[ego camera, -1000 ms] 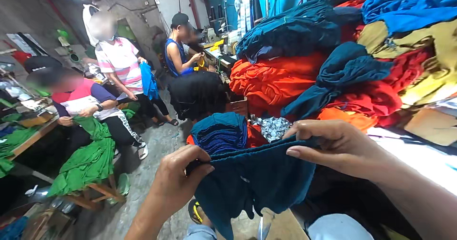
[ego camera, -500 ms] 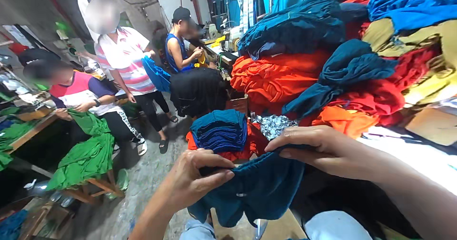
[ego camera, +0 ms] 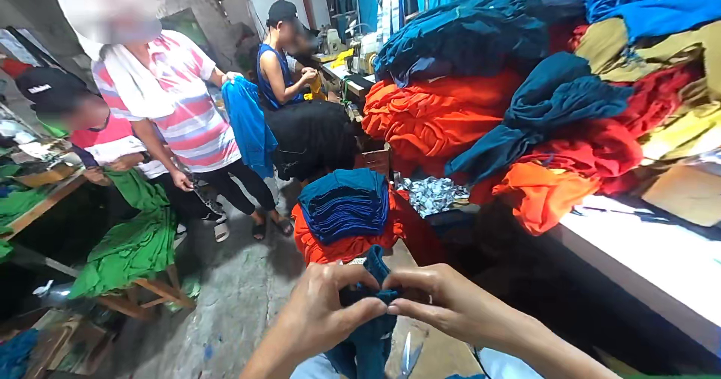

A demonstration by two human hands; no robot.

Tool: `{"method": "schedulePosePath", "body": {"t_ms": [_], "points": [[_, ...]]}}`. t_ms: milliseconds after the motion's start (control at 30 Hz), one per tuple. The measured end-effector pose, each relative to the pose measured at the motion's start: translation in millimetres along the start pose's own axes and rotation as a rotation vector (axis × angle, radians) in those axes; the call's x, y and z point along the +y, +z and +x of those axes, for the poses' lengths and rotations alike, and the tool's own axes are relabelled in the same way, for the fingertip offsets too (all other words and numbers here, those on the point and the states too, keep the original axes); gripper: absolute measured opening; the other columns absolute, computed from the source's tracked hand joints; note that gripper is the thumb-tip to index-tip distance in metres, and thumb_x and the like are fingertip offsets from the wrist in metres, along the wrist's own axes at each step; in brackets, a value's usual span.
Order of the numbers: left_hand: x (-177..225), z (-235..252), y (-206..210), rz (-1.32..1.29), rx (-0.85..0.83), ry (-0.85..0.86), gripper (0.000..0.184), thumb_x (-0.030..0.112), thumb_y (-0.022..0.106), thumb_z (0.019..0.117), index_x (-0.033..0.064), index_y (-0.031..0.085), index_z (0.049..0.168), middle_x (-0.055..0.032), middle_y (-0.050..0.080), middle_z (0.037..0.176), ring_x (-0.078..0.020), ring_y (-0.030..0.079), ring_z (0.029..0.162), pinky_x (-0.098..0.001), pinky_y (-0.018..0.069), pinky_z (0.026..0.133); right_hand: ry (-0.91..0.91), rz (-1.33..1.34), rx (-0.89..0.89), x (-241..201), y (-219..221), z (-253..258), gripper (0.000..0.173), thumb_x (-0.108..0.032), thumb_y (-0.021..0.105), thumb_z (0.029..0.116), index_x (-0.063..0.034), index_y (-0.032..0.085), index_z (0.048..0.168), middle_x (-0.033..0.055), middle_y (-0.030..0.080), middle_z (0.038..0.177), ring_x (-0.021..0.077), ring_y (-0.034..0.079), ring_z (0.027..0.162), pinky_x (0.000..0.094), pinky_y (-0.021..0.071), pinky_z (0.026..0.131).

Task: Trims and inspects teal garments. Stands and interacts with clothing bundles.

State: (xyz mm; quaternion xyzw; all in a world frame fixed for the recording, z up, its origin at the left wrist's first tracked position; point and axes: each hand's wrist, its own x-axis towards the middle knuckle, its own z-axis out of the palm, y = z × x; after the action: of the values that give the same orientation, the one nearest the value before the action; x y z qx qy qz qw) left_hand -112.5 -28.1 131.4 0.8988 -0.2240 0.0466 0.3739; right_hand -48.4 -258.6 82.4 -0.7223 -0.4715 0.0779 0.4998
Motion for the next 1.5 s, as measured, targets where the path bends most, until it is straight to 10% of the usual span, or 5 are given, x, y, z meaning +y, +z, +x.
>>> {"method": "schedulePosePath", "body": {"t_ms": [133, 367, 633, 900, 1500], "points": [[1.2, -14.9, -0.8, 0.155, -0.025, 0.077, 0.017, 0.023, 0.075, 0.0857, 0.0069, 0.076, 0.091, -0.0095, 0.072, 0.096, -0.0286, 0.066, 0.097, -0.0524, 0.0498, 0.084, -0.205, -0.193, -0.064, 0.1, -9.2, -5.9, 0.033, -0.034, 0.058, 0.1028, -0.0025, 0.068, 0.102, 0.0124, 0.062, 0.083, 0.0170, 0.060, 0.070, 0.0282, 0.0506, 0.062], [3.9, -23.4, 16.6, 0.083, -0.033, 0.255, 0.020, 0.030, 0.071, 0.0912, 0.0098, 0.070, 0.092, -0.0151, 0.059, 0.142, -0.0402, 0.038, 0.146, -0.0645, 0.0320, 0.114, -0.364, -0.048, -0.172, -22.5, -10.3, -14.8, 0.028, -0.028, 0.063, 0.1001, -0.0008, 0.063, 0.091, 0.0125, 0.058, 0.082, 0.0163, 0.058, 0.076, 0.0233, 0.0473, 0.065], [12.3, -17.1, 20.6, -0.269, -0.038, 0.378, 0.037, 0.033, 0.065, 0.0988, -0.0025, 0.065, 0.089, -0.0178, 0.062, 0.112, -0.0139, 0.058, 0.113, -0.0223, 0.0479, 0.097, -0.417, 0.131, -0.149, -29.0, -32.0, -31.7, 0.030, -0.028, 0.063, 0.0994, -0.0026, 0.057, 0.085, 0.0075, 0.056, 0.084, 0.0055, 0.055, 0.083, 0.0141, 0.0435, 0.070], [18.0, -18.3, 30.4, -0.252, 0.054, 0.336, 0.034, 0.031, 0.066, 0.0995, -0.0032, 0.066, 0.098, -0.0145, 0.069, 0.103, -0.0101, 0.065, 0.101, -0.0217, 0.0538, 0.087, -0.359, 0.034, 0.032, -19.6, -40.4, -48.9, 0.023, -0.029, 0.065, 0.1001, -0.0056, 0.064, 0.097, 0.0026, 0.065, 0.106, -0.0013, 0.060, 0.102, 0.0113, 0.0498, 0.084], [17.0, -8.1, 39.8, -0.228, 0.208, 0.266, 0.024, 0.019, 0.070, 0.0959, -0.0019, 0.064, 0.107, -0.0106, 0.070, 0.104, -0.0059, 0.069, 0.093, -0.0197, 0.0588, 0.080, -0.300, -0.021, 0.228, -4.9, -37.1, -54.4, 0.022, -0.027, 0.066, 0.0993, -0.0050, 0.065, 0.100, 0.0032, 0.069, 0.104, -0.0006, 0.063, 0.102, 0.0126, 0.0513, 0.086]]}}
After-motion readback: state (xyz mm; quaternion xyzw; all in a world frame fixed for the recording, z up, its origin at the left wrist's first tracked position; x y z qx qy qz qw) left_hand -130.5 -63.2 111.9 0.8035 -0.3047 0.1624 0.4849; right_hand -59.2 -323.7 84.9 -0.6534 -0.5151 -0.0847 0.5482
